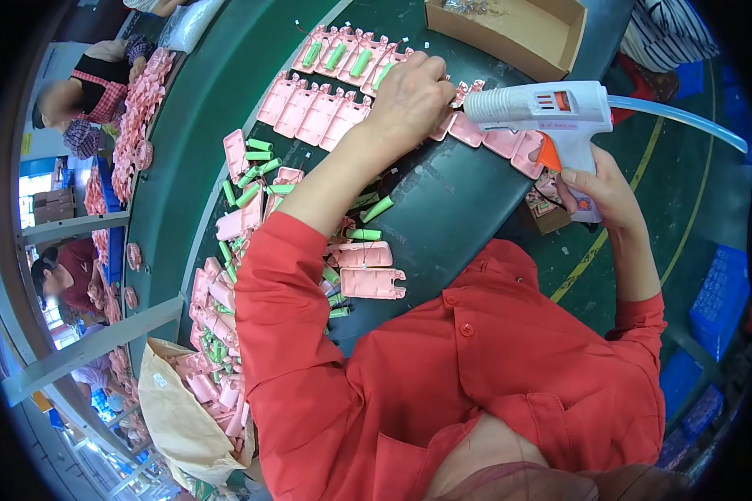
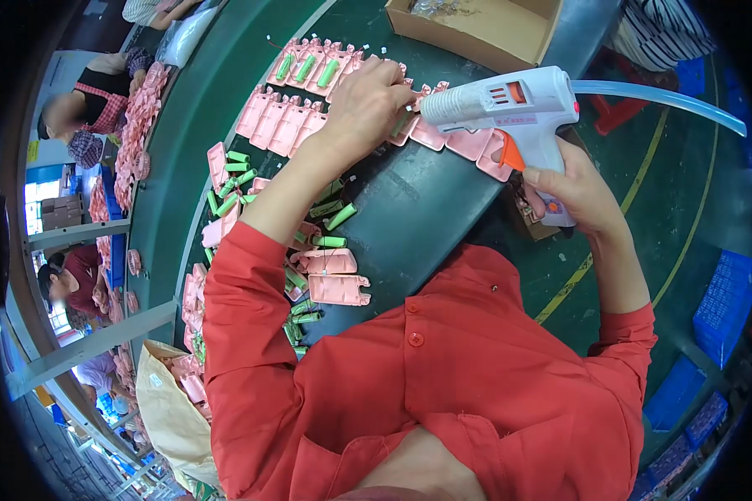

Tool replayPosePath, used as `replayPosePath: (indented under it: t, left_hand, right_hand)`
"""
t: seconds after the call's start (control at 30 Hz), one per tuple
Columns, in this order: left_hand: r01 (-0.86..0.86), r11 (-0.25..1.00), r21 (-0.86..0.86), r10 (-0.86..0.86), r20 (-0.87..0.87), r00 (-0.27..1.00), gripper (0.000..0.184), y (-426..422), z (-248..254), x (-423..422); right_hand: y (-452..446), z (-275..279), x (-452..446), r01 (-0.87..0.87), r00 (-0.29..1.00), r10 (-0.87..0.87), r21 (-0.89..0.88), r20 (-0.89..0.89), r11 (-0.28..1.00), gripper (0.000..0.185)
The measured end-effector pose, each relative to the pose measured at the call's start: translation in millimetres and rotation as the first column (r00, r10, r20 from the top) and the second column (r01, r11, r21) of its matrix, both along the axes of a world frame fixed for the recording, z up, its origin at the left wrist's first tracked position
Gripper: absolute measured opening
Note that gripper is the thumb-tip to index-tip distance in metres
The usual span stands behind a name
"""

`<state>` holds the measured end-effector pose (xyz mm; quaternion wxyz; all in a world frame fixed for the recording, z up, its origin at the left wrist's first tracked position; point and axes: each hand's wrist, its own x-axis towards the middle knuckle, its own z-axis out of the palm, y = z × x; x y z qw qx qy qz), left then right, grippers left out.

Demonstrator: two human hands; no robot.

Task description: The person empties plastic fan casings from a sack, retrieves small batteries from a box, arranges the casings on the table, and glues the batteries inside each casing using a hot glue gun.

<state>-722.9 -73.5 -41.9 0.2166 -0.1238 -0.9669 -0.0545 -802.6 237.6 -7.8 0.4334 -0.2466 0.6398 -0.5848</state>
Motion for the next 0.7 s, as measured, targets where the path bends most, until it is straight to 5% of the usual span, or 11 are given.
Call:
replayPosePath:
  t: [0.37, 0.7]
  left_hand:
    - [-0.091, 0.984, 0.152, 0.121, -0.199, 0.973, 0.013, -16.4, 30.3, 38.1]
    - [-0.324, 0.916, 0.237, 0.214, 0.395, 0.893, 0.012, -7.5, 59.4, 144.4]
  right_hand:
    - [-12.4, -2.4, 3.1, 0.02, 1.0, -0.02, -0.019, 0.023, 1.0, 0.043]
    - [-25.9, 0.3, 10.0, 0.031, 1.0, -0.031, 0.003, -0.002, 1.0, 0.037]
